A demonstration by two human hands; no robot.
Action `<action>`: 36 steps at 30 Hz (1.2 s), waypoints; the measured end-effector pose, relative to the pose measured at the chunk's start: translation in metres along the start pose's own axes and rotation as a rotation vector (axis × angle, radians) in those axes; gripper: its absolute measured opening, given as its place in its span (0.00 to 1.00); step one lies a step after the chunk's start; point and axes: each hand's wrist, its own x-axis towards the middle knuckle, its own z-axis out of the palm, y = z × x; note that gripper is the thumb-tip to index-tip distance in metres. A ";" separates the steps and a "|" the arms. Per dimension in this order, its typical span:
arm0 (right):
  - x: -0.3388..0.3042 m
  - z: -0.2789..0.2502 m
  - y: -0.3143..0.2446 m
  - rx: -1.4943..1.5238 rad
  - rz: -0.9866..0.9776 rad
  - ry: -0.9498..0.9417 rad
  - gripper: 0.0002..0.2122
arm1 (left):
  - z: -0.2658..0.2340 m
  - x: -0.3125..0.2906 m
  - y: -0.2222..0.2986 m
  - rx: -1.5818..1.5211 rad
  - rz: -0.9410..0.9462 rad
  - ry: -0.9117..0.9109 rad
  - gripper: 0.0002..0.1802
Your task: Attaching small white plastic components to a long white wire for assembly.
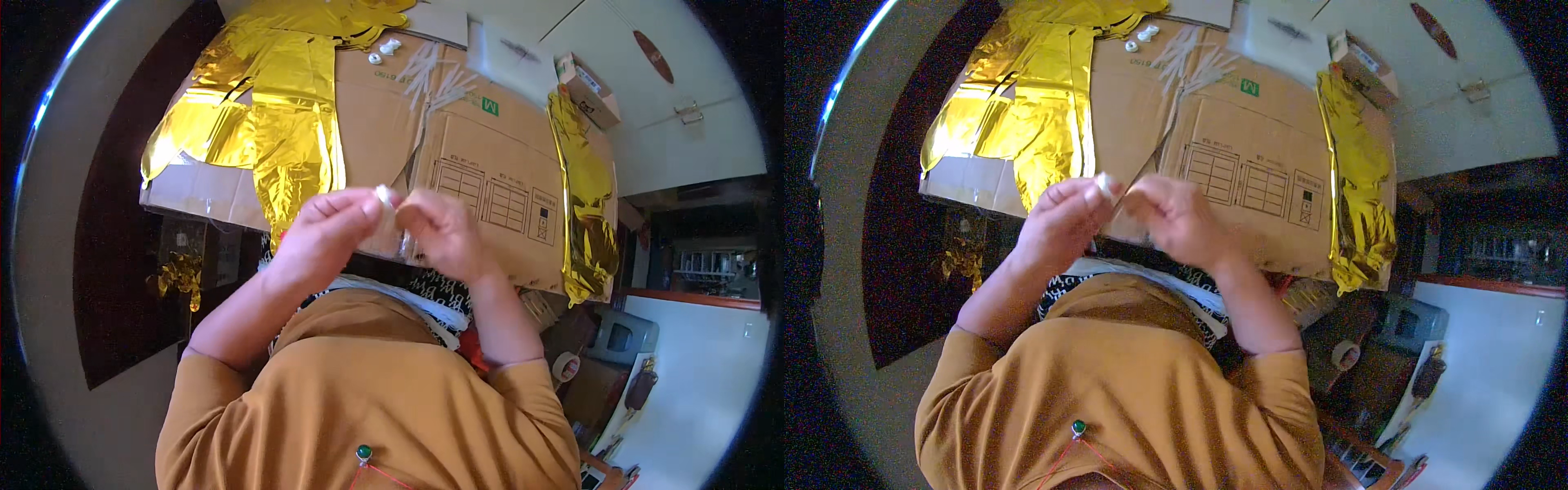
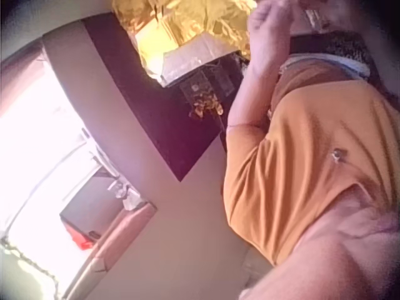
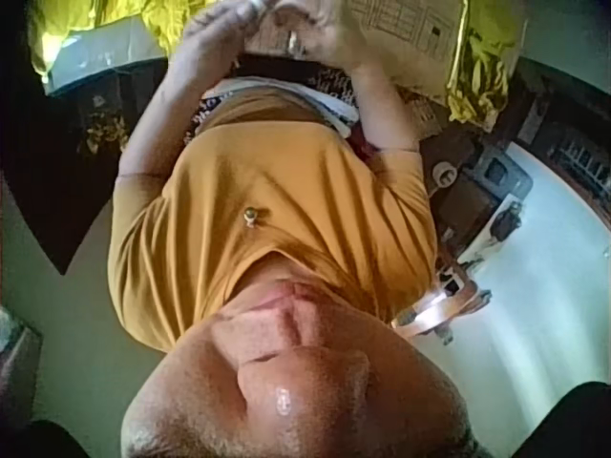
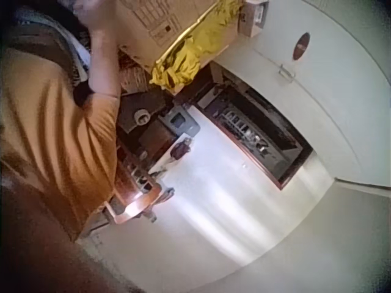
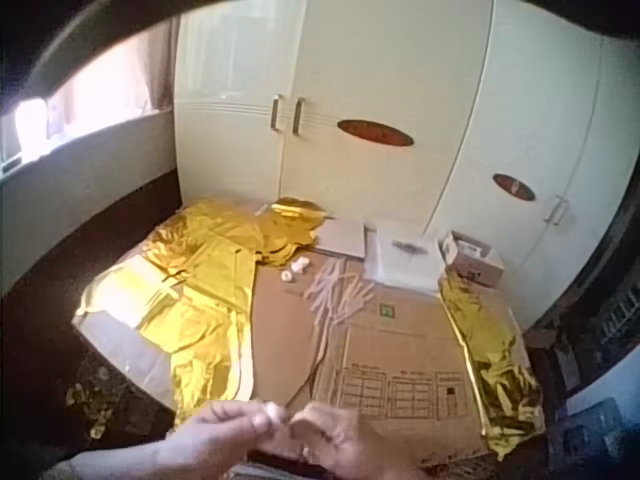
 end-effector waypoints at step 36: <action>-0.017 -0.031 -0.011 -0.030 0.052 -0.100 0.07 | -0.007 -0.010 -0.018 0.468 0.073 -0.059 0.10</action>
